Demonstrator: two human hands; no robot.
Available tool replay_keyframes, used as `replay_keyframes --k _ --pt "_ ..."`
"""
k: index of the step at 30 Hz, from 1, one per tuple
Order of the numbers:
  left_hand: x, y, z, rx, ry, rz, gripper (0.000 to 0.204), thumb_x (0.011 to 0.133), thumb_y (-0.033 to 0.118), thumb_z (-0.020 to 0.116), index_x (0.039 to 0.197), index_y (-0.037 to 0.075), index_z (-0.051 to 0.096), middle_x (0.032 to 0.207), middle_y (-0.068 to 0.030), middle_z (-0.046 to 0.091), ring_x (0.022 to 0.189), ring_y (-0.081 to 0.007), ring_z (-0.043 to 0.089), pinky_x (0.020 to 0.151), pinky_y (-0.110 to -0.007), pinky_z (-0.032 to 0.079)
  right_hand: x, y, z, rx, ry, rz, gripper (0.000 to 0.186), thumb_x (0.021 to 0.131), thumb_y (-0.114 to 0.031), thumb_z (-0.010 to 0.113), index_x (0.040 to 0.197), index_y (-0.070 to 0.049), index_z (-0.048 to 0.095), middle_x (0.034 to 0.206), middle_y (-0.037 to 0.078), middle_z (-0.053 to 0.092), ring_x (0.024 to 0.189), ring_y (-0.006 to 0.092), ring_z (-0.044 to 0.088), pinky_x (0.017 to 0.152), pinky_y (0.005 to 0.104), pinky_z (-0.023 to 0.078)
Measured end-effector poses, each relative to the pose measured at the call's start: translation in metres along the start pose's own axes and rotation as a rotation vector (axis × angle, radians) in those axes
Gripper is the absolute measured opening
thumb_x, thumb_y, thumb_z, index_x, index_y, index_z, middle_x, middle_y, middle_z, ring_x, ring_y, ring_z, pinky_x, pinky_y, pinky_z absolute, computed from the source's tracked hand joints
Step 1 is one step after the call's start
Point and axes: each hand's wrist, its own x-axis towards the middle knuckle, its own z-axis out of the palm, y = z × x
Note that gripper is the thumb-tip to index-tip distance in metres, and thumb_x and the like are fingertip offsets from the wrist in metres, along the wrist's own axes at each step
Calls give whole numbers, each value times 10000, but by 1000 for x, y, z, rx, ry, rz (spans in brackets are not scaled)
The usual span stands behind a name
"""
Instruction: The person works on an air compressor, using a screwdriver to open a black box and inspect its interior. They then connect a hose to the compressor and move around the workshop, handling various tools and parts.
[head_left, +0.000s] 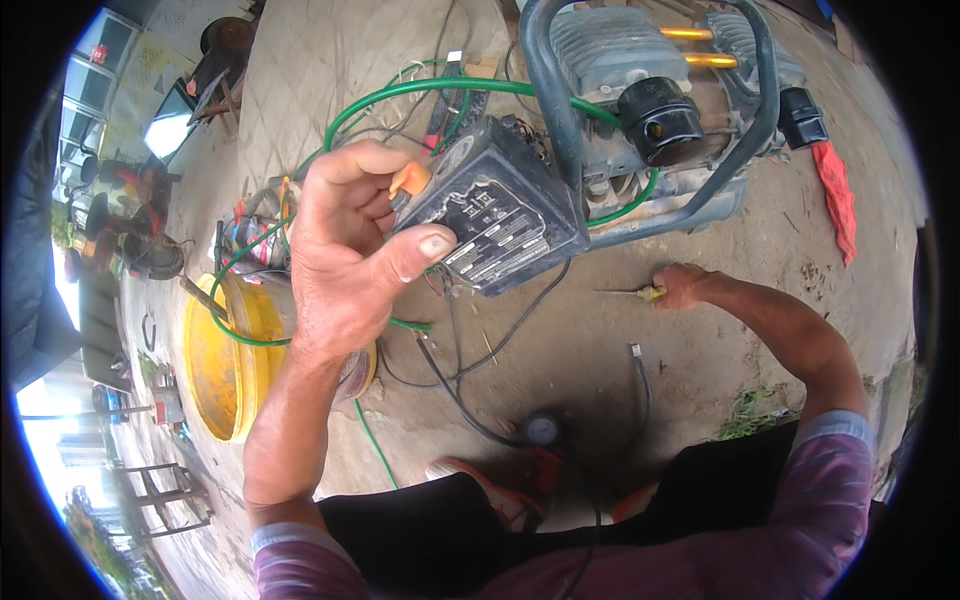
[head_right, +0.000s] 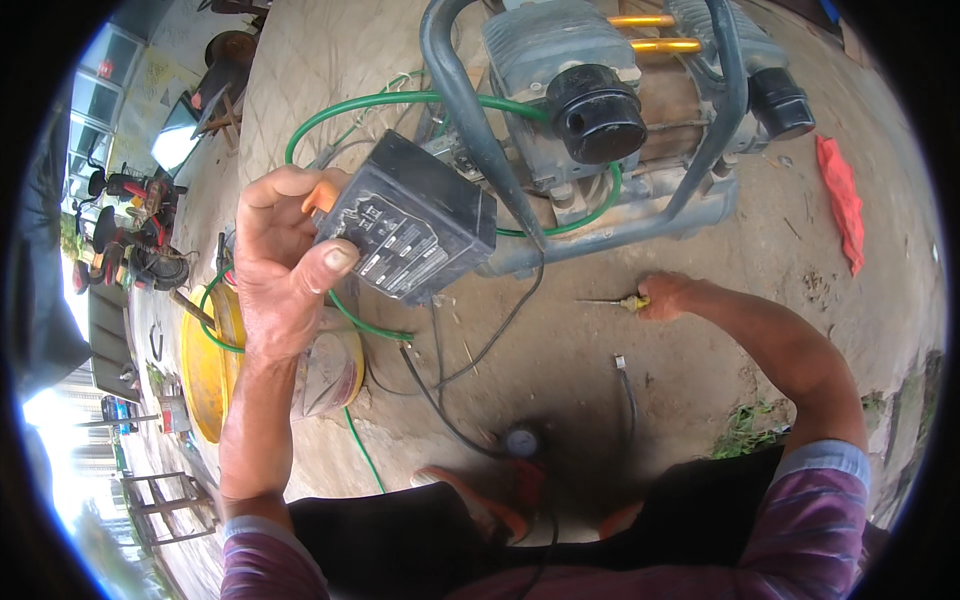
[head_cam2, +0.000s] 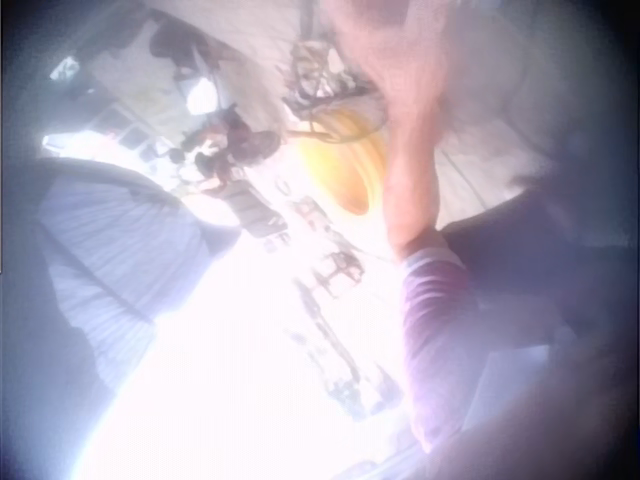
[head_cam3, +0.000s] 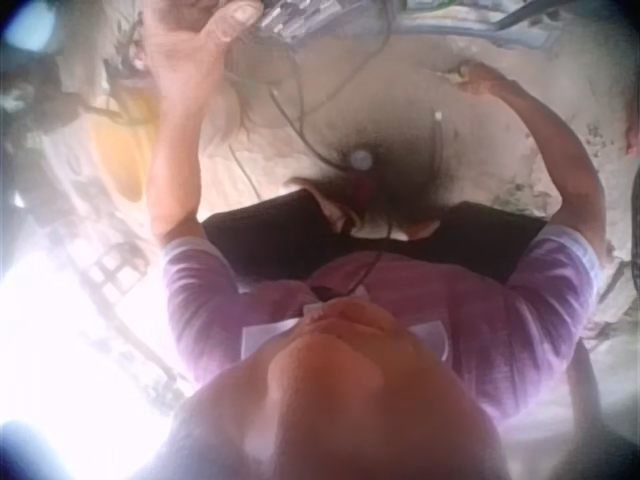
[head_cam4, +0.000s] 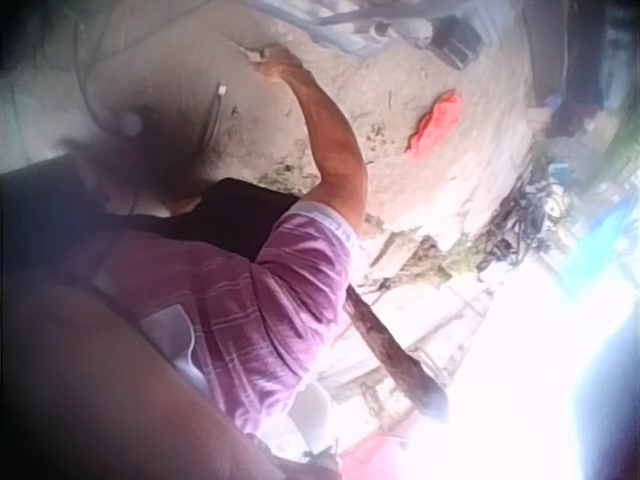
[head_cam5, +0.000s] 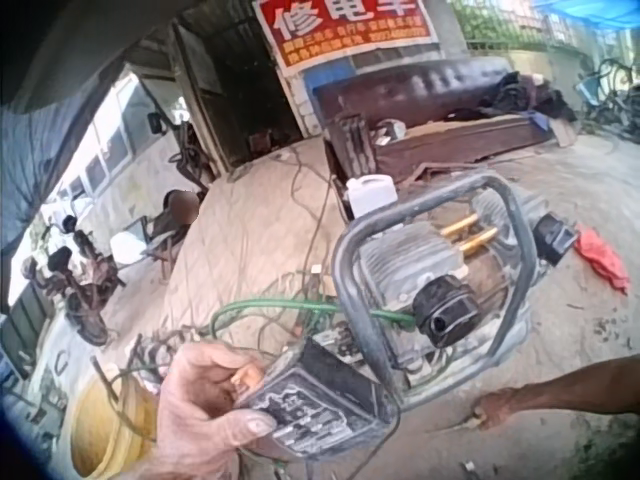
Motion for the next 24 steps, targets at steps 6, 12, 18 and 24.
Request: replay_keyframes --k 6,12,18,24 --pt "2 3 -26 -1047 119 -316 618 985 387 655 1445 1 508 1366 -264 538 1118 -369 604 941 -441 560 2 2 2 7 -8 24 486 874 -473 703 1153 -75 713 1179 164 710 1157 348 658 945 466 532" --pt "5 -2 -27 -1014 303 -397 625 990 376 630 1444 -36 512 1360 -314 574 1124 -399 631 925 -440 593 4 0 1 -16 -28 14 516 889 -500 694 1182 -74 703 1205 158 701 1181 348 647 957 464 525" --pt "10 8 -15 -993 362 -477 598 1000 383 573 1436 -24 534 1351 -315 603 1130 -415 664 911 -462 612 -4 -8 -9 -19 -82 48 555 908 -511 674 1234 -62 684 1270 163 679 1229 349 622 1007 453 503" --pt "8 4 -21 -1012 116 -396 433 1045 339 561 1338 23 604 1301 -173 667 1173 -310 658 1026 -449 541 -1 -5 -3 -26 -17 25 529 886 -506 687 1191 -75 713 1205 159 707 1181 348 651 970 458 526"
